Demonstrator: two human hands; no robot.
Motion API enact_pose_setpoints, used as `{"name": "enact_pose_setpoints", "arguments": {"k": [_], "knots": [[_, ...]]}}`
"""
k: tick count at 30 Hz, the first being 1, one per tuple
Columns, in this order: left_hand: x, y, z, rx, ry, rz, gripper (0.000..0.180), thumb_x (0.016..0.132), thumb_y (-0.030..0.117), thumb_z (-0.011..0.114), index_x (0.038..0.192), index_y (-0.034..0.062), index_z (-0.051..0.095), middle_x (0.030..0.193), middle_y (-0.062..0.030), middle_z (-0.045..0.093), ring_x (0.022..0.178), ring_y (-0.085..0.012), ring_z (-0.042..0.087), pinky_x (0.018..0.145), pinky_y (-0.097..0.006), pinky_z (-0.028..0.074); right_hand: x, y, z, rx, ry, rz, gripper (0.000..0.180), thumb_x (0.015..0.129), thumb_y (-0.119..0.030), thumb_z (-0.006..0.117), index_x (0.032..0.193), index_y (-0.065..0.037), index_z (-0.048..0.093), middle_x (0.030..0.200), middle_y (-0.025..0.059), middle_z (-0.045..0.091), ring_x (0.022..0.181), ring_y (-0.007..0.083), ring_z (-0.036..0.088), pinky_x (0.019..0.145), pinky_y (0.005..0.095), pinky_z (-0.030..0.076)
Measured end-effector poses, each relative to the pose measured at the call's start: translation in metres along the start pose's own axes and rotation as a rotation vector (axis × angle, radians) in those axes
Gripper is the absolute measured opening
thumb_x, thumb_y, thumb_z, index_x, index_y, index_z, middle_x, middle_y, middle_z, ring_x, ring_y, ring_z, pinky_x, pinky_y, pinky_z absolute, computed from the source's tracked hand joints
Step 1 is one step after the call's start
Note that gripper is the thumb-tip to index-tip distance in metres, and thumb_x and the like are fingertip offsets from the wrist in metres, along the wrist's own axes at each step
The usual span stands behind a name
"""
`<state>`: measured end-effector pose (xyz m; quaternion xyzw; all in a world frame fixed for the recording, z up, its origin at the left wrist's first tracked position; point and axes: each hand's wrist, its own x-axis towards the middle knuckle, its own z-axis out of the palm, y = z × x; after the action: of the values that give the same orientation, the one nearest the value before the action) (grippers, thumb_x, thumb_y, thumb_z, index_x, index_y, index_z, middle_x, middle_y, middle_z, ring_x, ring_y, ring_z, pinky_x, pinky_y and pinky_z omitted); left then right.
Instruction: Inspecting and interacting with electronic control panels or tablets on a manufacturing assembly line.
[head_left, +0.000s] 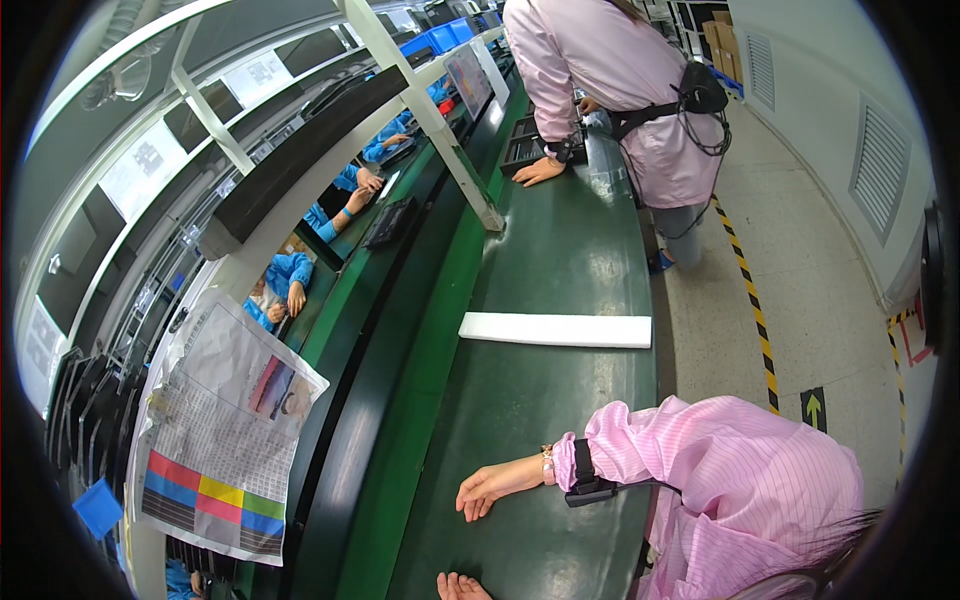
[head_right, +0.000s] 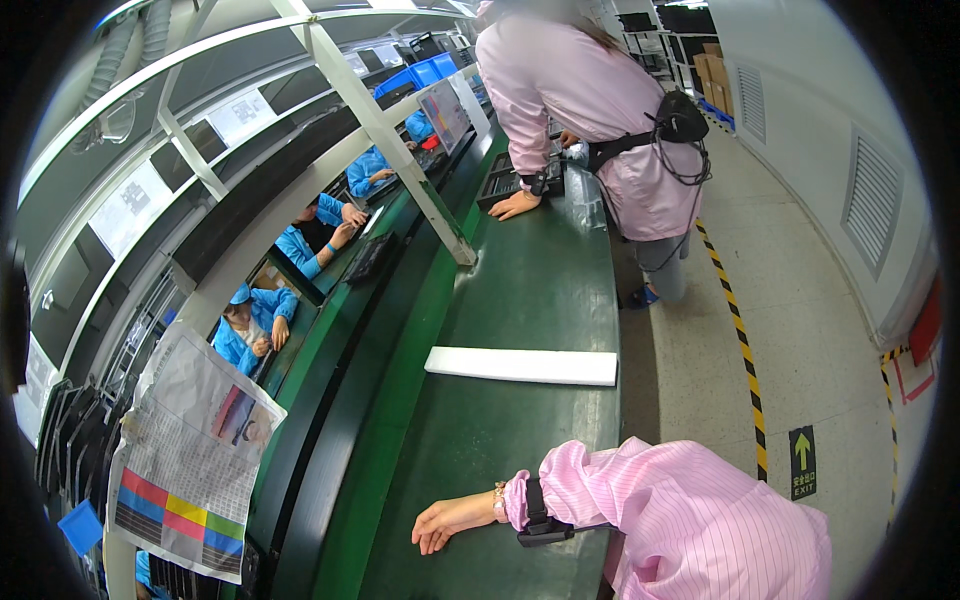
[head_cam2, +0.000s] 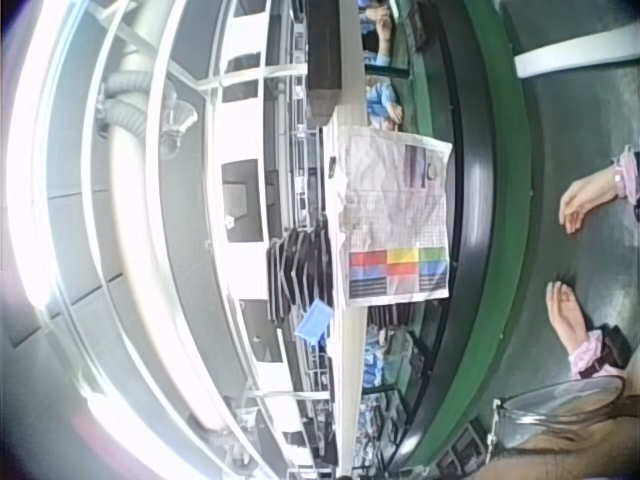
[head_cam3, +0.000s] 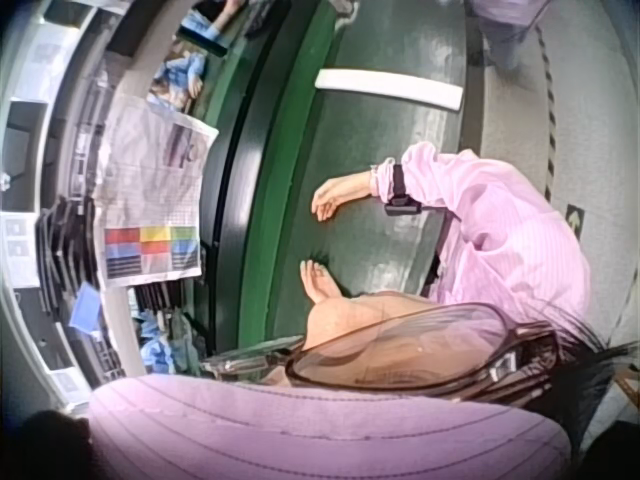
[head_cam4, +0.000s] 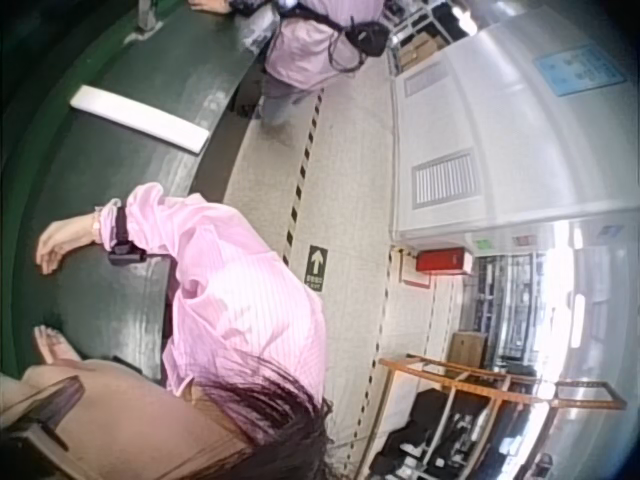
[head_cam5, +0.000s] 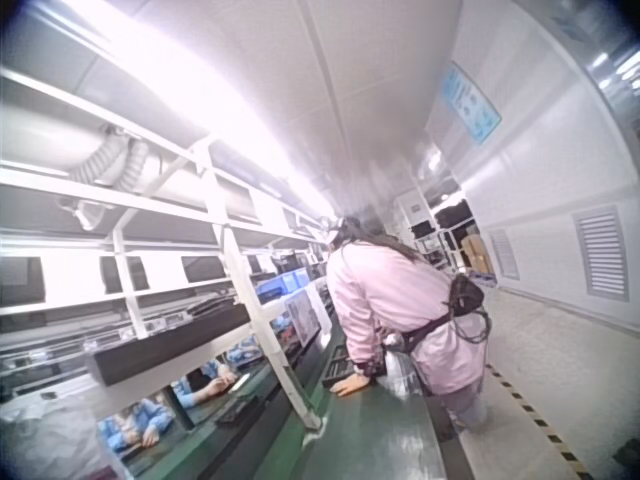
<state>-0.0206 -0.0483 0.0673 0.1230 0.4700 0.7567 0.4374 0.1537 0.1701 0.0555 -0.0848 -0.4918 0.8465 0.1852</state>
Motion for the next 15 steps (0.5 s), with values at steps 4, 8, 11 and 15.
{"name": "enact_pose_setpoints", "arguments": {"k": [4,8,11,15], "knots": [[-0.001,0.0005,0.0012,0.006,0.003,-0.005,0.039,0.087,0.013,0.055,0.122,-0.0022,0.05,0.108,-0.0137,0.058,0.094,-0.0218,0.055,0.087,-0.032,0.043,-0.0006,-0.0001,0.0001,0.023,-0.081,0.017,0.026,0.096,-0.022,0.046,0.109,0.0,0.053,0.102,0.0104,0.061,0.097,0.0157,0.058,0.086,0.0275,0.047],[-0.0006,-0.0004,-0.0007,0.002,-0.024,0.009,0.039,0.087,0.014,0.055,0.122,-0.0025,0.049,0.108,-0.0137,0.058,0.093,-0.0219,0.054,0.088,-0.032,0.044,-0.0011,0.0002,-0.0001,0.025,-0.084,0.01,0.027,0.096,-0.022,0.046,0.109,0.0,0.053,0.102,0.0103,0.061,0.097,0.0155,0.058,0.086,0.0273,0.047],[0.0005,-0.0013,-0.0026,-0.01,-0.038,0.008,0.039,0.087,0.013,0.055,0.122,-0.003,0.048,0.108,-0.0137,0.058,0.093,-0.022,0.054,0.087,-0.032,0.044,-0.0008,0.001,-0.0015,0.01,-0.095,0.015,0.028,0.096,-0.024,0.046,0.111,-0.001,0.053,0.104,0.0101,0.061,0.099,0.0159,0.057,0.088,0.0279,0.046],[0.0012,-0.0017,-0.0024,-0.018,-0.043,0.013,0.039,0.087,0.013,0.055,0.122,-0.0037,0.048,0.108,-0.0135,0.058,0.093,-0.0221,0.054,0.087,-0.032,0.043,0.001,0.0024,-0.0038,-0.016,-0.03,0.01,0.029,0.096,-0.025,0.045,0.112,-0.001,0.053,0.106,0.0099,0.06,0.102,0.0162,0.056,0.09,0.0284,0.044]]}}
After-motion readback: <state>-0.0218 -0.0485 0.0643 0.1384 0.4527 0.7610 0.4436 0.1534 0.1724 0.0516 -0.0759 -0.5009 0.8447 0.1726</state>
